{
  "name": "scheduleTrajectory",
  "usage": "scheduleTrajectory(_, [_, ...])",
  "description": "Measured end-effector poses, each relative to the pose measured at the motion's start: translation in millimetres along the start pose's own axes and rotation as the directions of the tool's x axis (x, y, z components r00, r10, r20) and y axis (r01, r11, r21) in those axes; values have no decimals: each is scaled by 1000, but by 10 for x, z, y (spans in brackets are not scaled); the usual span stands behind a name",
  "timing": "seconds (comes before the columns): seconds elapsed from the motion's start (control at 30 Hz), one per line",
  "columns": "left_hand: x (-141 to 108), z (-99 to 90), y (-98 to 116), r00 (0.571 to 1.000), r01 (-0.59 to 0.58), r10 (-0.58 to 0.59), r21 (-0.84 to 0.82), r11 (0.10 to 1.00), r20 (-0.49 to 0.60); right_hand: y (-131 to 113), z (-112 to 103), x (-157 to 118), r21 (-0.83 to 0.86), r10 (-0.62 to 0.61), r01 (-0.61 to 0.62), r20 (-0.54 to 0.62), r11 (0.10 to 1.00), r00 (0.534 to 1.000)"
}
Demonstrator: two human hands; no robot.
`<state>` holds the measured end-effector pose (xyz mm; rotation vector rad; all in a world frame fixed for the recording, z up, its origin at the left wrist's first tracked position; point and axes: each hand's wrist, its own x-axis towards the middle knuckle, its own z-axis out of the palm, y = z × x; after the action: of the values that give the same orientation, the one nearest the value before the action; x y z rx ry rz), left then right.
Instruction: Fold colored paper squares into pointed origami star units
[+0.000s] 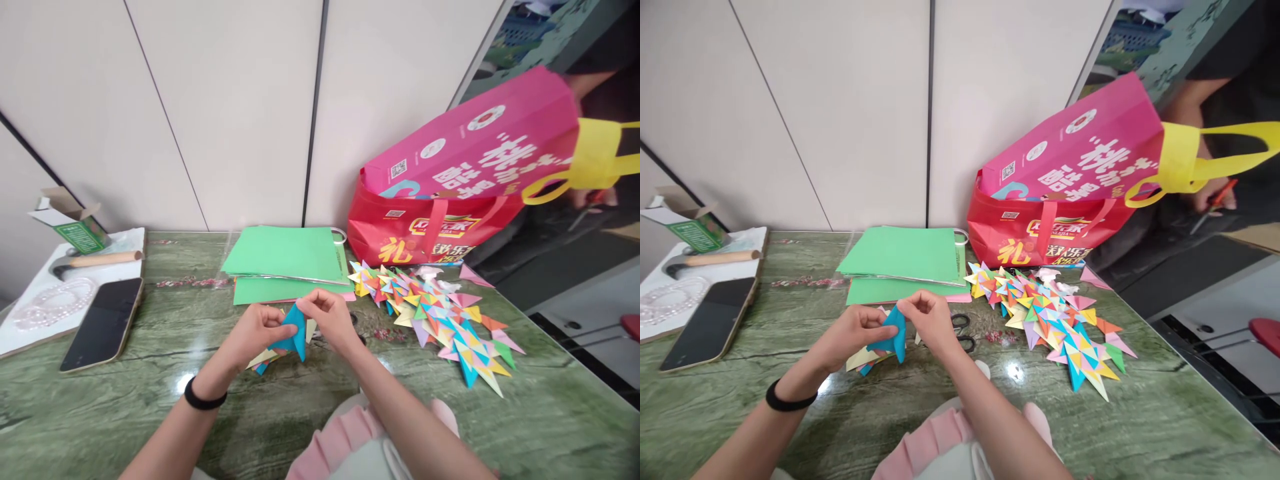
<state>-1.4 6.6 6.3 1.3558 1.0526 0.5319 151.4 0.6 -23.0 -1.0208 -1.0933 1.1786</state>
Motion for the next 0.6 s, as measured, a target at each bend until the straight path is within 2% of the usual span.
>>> scheduleTrajectory(0.17, [2, -10, -12, 1000, 12, -13, -50, 999, -22, -21, 12, 11, 70, 76, -79, 43, 994, 996])
scheduleTrajectory(0.4, [-19, 7, 23, 1000, 19, -19, -42, 999, 9, -19, 0, -1, 33, 87, -89, 58, 995, 995])
scheduleTrajectory(0.6, [-24, 38, 30, 999, 29, -29, -10, 1000, -18, 5, -11, 4, 9, 64, -64, 23, 998, 998])
